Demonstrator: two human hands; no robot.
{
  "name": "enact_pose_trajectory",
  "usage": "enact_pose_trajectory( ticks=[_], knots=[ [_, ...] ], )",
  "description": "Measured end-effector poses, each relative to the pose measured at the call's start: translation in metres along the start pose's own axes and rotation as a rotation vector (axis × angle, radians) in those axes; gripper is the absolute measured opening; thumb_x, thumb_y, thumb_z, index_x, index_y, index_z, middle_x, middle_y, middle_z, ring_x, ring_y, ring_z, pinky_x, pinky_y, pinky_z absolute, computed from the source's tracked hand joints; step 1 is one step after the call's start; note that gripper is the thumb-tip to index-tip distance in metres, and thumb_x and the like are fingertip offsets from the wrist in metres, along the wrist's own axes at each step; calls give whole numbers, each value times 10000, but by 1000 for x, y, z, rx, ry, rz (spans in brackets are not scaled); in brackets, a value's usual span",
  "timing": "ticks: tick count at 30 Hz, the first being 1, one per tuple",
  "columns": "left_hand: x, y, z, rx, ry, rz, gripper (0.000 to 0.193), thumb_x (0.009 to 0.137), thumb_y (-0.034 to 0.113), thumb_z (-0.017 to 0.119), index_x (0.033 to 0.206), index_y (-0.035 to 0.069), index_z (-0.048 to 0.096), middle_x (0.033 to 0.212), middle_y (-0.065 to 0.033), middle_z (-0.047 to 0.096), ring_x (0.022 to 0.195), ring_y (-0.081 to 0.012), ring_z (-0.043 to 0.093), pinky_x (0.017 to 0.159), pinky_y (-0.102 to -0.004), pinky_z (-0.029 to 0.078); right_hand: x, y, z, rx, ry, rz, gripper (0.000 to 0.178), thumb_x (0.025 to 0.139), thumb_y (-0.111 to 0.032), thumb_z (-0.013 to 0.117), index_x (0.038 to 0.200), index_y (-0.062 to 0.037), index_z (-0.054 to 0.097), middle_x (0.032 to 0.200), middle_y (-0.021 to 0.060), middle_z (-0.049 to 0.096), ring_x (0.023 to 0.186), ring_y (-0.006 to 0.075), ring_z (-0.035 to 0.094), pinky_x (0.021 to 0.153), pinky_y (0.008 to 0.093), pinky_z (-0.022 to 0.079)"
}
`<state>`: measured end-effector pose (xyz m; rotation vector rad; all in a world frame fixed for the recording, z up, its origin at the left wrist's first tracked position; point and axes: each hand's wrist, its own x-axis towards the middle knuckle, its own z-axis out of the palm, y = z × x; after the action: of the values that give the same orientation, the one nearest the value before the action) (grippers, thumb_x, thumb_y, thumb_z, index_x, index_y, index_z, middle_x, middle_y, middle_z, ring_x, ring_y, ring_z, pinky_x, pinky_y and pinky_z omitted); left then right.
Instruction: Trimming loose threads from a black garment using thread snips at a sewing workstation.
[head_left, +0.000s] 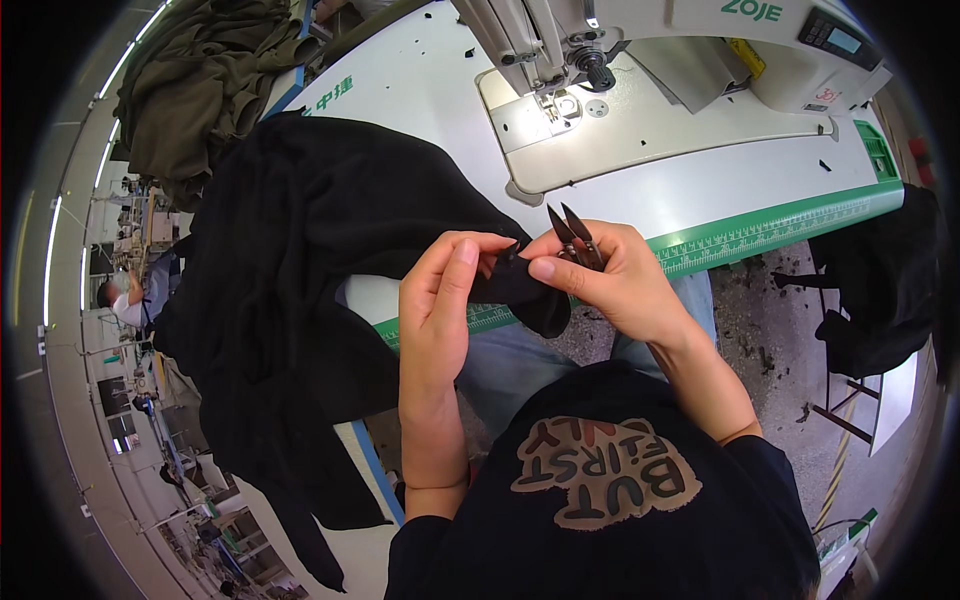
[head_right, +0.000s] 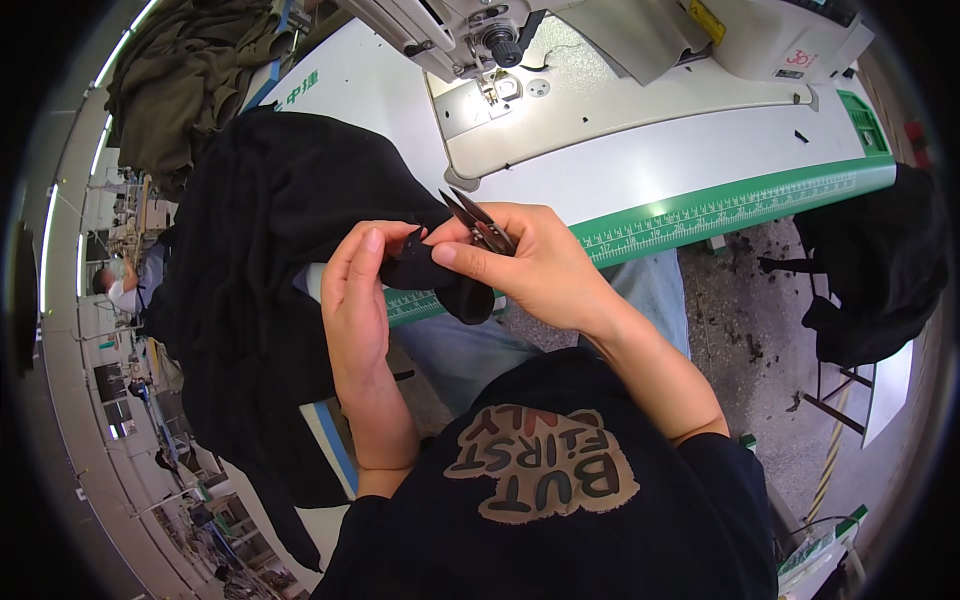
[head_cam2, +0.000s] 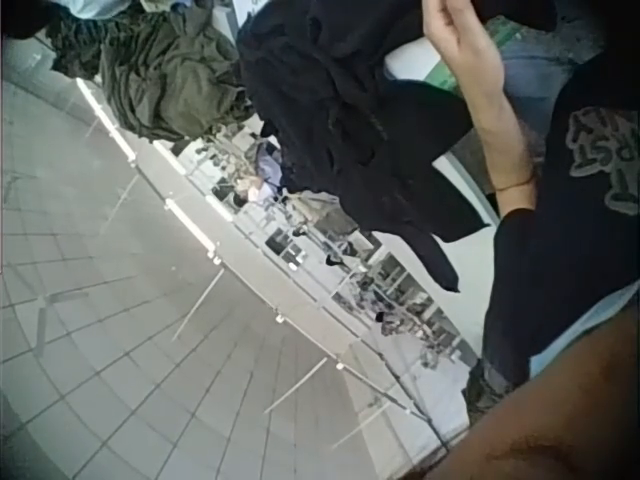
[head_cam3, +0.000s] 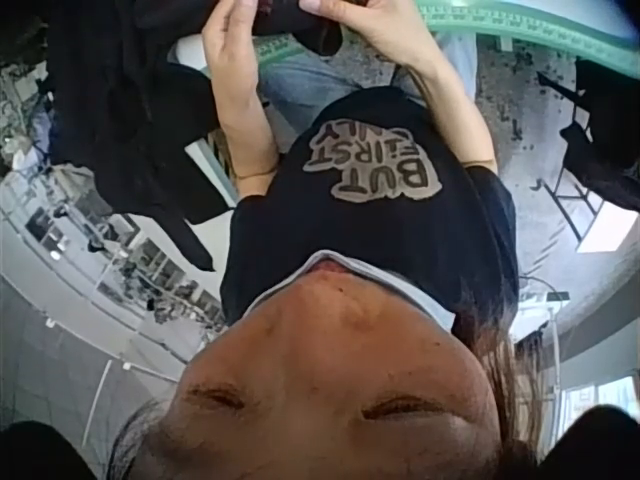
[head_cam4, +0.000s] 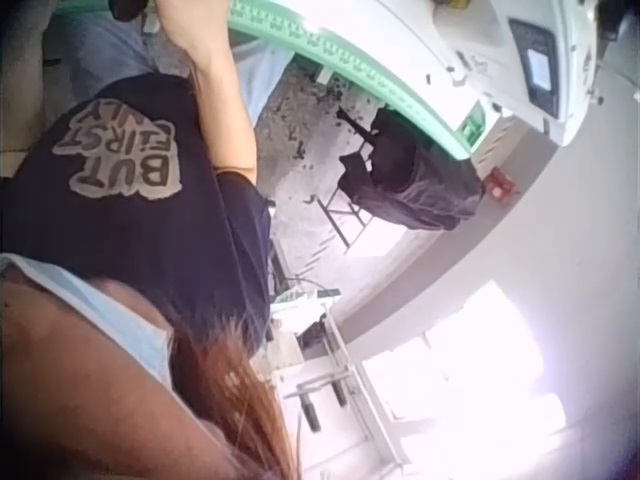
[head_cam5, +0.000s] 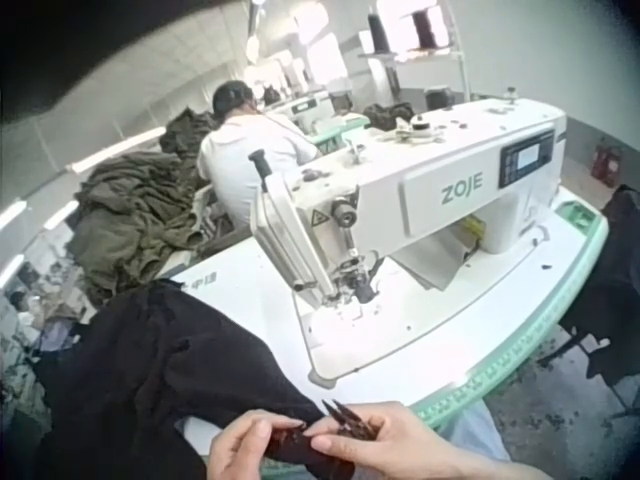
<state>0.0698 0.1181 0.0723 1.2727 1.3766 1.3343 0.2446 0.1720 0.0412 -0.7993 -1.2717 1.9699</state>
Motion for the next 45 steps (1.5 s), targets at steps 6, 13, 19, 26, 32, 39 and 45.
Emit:
enact_pose_trajectory(
  ticks=[6, 13, 19, 26, 32, 39, 45],
  knots=[
    [-1, 1, -2, -18, -34, -3, 282, 977, 139, 437, 982, -33, 660, 895, -40, 612, 862, -91, 525, 805, -228, 409, -1, -1, 0, -13, -5, 6, 188, 861, -156, 703, 961, 1, 678, 770, -27, 615, 689, 30, 505, 611, 188, 390],
    [-6, 2, 3, -48, 51, 65, 167, 915, 79, 524, 969, -22, 646, 925, -42, 595, 901, -117, 535, 820, -247, 418, -2, -7, 1, -22, 5, 47, 182, 860, -159, 706, 959, -9, 674, 768, -40, 599, 670, 18, 482, 584, 180, 363],
    [-11, 0, 3, 407, 100, 387, 133, 822, 17, 642, 954, 19, 628, 957, -75, 598, 911, -171, 564, 848, -265, 427, -3, -1, 3, -1, 2, -49, 177, 859, -159, 708, 964, -21, 671, 766, -50, 581, 647, 6, 452, 555, 173, 330],
    [-15, 0, 6, 424, 107, 266, 180, 779, 35, 708, 943, 28, 632, 978, -83, 602, 928, -189, 573, 832, -290, 451, -6, 6, 0, 29, 0, -59, 173, 881, -165, 682, 985, -43, 616, 772, -55, 548, 606, 3, 415, 515, 176, 297],
    [-18, -9, 5, 412, 52, 273, 203, 768, 27, 723, 949, 26, 631, 987, -83, 602, 942, -200, 576, 828, -307, 461, -8, 10, -2, 121, -49, -55, 158, 910, -179, 643, 990, -68, 565, 791, -48, 529, 567, 6, 377, 482, 180, 270],
    [-23, 3, 16, 367, 200, 207, 208, 750, 39, 747, 923, 43, 632, 946, -75, 609, 962, -235, 574, 922, -351, 402, -8, 15, -1, 87, -15, -106, 153, 912, -183, 639, 987, -72, 564, 807, -46, 530, 569, 6, 378, 485, 179, 268],
    [-17, 1, 6, 631, 123, 286, 206, 754, 51, 749, 920, 41, 627, 940, -75, 614, 976, -226, 566, 896, -331, 414, -8, 17, -2, 89, -3, -98, 147, 911, -172, 640, 990, -75, 564, 789, -49, 523, 564, 6, 375, 484, 181, 264]
  ],
)
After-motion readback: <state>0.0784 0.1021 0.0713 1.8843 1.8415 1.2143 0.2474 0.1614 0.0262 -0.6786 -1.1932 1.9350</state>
